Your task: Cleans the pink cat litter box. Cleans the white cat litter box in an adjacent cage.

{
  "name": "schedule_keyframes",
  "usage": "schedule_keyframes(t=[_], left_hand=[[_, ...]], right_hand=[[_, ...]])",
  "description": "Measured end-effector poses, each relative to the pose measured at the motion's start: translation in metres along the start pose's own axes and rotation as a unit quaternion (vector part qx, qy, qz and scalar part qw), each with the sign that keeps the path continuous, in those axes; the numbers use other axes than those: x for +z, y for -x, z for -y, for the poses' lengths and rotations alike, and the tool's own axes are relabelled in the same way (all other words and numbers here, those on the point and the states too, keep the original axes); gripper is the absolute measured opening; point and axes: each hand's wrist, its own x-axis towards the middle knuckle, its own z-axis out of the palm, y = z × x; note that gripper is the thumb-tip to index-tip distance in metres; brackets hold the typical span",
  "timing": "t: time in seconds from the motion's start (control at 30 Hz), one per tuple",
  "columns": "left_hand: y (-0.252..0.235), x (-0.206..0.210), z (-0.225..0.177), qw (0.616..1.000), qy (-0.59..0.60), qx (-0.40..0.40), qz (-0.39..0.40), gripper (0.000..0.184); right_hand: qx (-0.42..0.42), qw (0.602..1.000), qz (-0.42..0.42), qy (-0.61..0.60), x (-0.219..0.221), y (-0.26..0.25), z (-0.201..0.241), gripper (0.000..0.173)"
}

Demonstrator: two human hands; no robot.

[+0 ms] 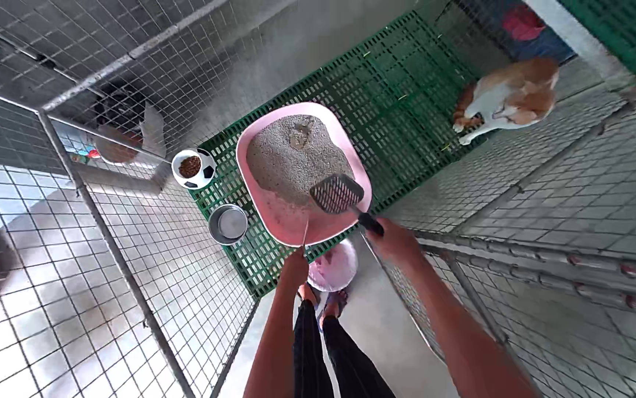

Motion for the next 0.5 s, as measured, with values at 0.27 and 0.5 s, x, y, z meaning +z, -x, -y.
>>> schedule_keyframes(t=[0.27,0.5], left_hand=[[0.000,-0.011,-0.005,0.996,-0.085,-0.006,0.035,0.048],[0.005,-0.013,0.002,0.992,-0.113,0.008,0.049,0.051]], right_hand=[[0.001,0.997,-0.049,0.057,-0.066,-0.125,0.119,0.044],[-0.070,0.992,-0.104,0.012,-0.028,-0.207,0.111,0.036]])
